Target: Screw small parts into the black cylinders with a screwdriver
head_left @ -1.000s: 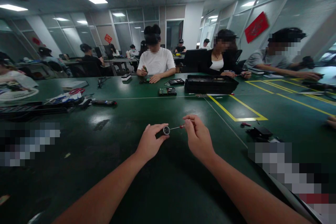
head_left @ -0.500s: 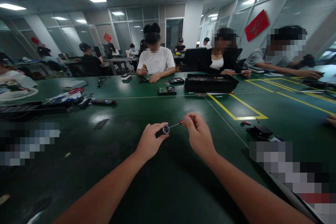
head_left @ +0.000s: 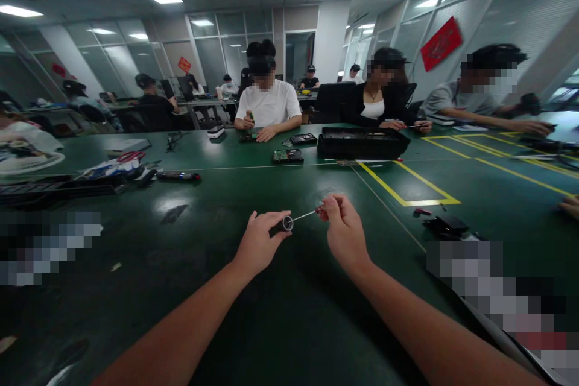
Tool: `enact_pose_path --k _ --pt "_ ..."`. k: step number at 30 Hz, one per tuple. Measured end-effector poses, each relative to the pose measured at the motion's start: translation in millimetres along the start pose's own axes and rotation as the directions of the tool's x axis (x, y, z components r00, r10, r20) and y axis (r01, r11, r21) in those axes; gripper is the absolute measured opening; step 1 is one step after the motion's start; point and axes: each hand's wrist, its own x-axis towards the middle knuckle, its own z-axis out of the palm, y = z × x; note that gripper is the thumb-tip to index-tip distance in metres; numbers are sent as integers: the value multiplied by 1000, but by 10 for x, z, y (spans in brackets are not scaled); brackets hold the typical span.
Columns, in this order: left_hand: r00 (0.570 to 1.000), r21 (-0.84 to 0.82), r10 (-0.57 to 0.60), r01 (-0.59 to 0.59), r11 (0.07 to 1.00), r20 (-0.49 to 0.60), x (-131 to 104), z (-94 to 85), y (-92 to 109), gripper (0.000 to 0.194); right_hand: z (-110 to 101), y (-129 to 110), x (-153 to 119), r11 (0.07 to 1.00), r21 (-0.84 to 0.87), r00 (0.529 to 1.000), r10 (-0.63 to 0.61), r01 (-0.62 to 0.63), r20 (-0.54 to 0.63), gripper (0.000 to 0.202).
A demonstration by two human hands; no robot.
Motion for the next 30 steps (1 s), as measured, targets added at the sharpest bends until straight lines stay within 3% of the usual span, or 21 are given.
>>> enact_pose_path --k 14,18,25,30 --pt "1000 -50 21 -22 999 -21 -15 -7 0 40 -42 -92 -4 996 -85 1000 -5 6 11 27" --pt "1000 -50 9 -10 999 -23 -13 -5 -15 40 -56 -133 -9 993 -121 998 1 7 66 30" --pt "999 -21 2 -3 1000 -48 11 8 -66 40 -82 -144 -64 978 -150 972 -112 144 205 17" --pt "999 -32 11 -12 999 -43 16 26 -75 39 -52 -164 -83 952 -257 976 -119 164 182 30"
